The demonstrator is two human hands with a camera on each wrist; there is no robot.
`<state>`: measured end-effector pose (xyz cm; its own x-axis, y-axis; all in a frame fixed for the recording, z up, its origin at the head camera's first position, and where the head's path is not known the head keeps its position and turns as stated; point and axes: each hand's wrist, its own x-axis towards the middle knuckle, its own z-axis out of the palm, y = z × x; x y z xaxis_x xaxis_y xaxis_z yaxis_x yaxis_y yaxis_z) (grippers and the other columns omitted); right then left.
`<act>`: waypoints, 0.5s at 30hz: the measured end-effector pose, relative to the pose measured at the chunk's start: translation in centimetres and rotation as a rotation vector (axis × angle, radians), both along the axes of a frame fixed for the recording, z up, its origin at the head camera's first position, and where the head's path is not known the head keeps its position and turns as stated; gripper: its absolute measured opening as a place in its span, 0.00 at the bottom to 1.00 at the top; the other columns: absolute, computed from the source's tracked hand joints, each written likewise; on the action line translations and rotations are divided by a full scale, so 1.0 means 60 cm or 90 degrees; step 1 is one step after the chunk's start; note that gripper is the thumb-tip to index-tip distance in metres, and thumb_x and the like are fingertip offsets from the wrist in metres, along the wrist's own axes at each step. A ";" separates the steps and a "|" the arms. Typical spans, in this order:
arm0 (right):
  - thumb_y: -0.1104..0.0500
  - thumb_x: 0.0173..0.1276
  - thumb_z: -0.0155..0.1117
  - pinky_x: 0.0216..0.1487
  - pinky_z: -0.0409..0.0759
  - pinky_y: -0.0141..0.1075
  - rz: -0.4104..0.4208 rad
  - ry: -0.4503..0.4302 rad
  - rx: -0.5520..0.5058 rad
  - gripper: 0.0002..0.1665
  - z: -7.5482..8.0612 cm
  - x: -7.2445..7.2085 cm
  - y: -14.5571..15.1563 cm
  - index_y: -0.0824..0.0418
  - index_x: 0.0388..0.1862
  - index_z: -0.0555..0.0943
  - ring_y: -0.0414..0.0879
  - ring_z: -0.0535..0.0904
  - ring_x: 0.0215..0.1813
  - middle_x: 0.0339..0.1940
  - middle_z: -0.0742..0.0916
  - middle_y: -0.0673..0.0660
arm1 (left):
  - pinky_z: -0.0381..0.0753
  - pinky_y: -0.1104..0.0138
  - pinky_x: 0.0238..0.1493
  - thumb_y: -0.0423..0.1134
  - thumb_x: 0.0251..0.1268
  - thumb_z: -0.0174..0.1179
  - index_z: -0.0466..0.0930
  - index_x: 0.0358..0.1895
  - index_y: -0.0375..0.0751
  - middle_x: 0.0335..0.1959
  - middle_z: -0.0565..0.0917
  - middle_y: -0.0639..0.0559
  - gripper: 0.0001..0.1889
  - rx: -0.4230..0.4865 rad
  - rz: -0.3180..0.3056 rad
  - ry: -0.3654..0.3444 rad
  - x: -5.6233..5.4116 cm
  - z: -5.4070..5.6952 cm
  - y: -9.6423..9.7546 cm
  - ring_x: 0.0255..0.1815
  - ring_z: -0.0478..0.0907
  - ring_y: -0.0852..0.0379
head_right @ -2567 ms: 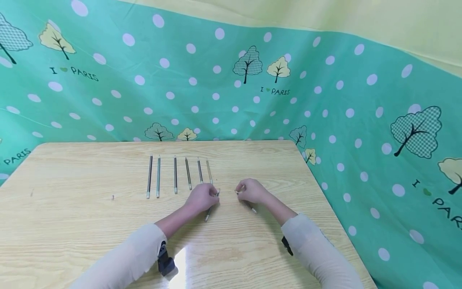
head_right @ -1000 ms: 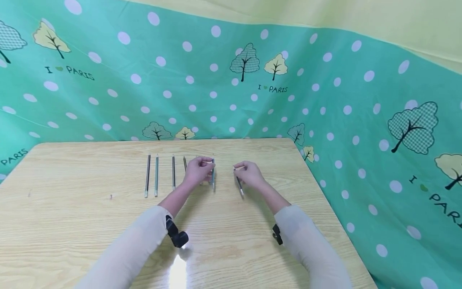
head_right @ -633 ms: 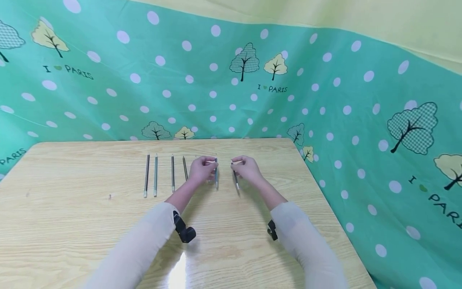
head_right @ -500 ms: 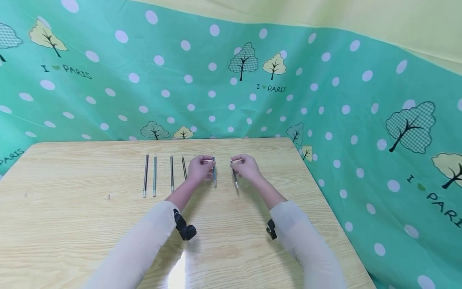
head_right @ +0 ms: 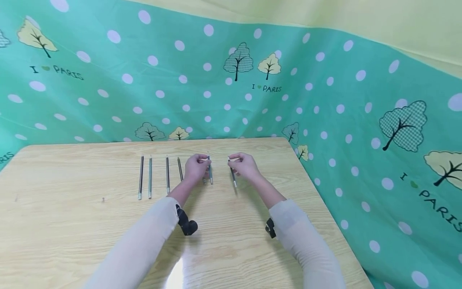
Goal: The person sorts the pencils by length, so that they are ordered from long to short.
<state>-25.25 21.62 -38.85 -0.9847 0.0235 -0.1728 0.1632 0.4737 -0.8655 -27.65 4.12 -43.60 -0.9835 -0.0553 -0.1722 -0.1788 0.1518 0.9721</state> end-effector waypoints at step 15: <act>0.61 0.63 0.61 0.39 0.83 0.42 -0.018 0.003 -0.003 0.20 0.002 0.004 0.016 0.63 0.54 0.76 0.41 0.77 0.29 0.34 0.82 0.53 | 0.83 0.69 0.23 0.36 0.63 0.58 0.77 0.49 0.37 0.37 0.79 0.44 0.13 -0.051 0.019 0.000 -0.023 -0.018 0.004 0.22 0.75 0.59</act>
